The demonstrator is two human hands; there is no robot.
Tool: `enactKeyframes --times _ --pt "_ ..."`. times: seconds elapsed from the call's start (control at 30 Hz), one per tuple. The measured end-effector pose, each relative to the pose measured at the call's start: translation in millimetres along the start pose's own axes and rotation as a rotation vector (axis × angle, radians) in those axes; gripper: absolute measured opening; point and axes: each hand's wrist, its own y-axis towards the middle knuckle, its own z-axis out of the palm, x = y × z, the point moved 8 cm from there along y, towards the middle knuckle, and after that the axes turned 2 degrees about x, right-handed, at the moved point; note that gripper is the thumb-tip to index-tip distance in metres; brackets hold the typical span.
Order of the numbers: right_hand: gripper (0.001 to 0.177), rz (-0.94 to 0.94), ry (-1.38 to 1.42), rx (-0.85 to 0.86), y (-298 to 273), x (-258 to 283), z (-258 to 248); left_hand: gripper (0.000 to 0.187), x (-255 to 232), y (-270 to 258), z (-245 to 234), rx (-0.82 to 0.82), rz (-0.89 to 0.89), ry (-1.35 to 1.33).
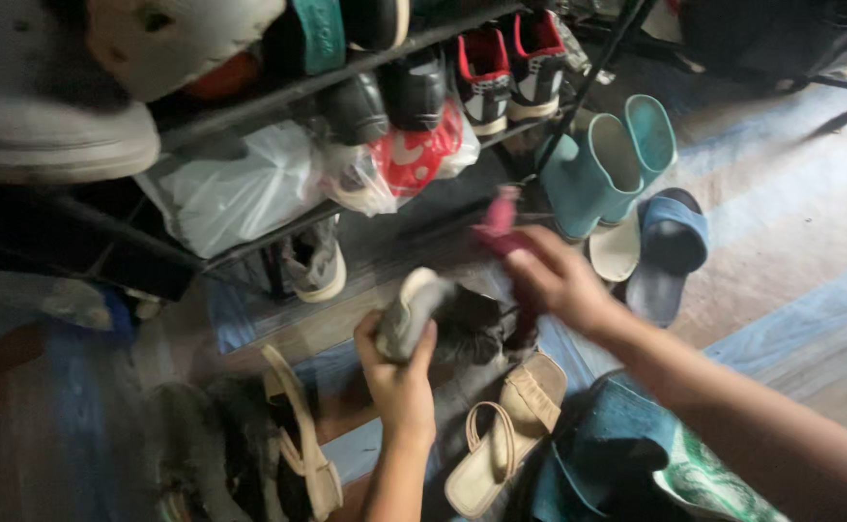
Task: The person removes shoes from a plastic bag and a shoe rack, then wipes several pairs of shoes with a cloth. The person places the cleaned shoes back on the rack.
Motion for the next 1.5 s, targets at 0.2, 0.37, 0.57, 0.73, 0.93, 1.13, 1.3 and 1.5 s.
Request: enactKeyframes --times 0.2,0.37,0.57,0.73,0.93,1.13,1.3,1.5 --pt "0.032 -0.473 -0.526 0.087 -27.0 2.6 74.8 0.049 8.2 -17.2 -24.8 0.108 0.214 0.384" --pt "0.029 -0.114 -0.661 0.06 -15.3 -93.6 11.1 0.047 10.2 -12.6 -36.3 0.229 0.209 0.189" --pt "0.029 0.209 -0.399 -0.031 -5.4 -97.3 -39.3 0.055 23.7 -7.2 -57.0 -0.112 -0.086 0.241" --pt "0.017 -0.466 -0.5 -0.019 -29.0 21.4 43.3 0.057 32.4 -21.4 -32.8 -0.198 -0.217 0.017" --pt "0.05 -0.895 -0.916 0.124 -50.6 27.3 112.6 0.057 32.5 -35.6 -25.1 -0.325 -0.409 -0.148" --pt "0.036 -0.163 -0.696 -0.052 6.9 -19.1 3.0 0.072 28.8 -27.2 -28.8 -0.361 -0.55 -0.248" --pt "0.025 -0.629 -0.654 -0.076 -29.1 23.8 43.5 0.089 7.4 -27.0 -10.0 -0.238 -0.351 -0.324" --pt "0.034 0.143 -0.575 0.065 -22.6 -31.8 16.2 0.085 -1.5 -27.3 -19.0 -0.295 -0.397 -0.239"
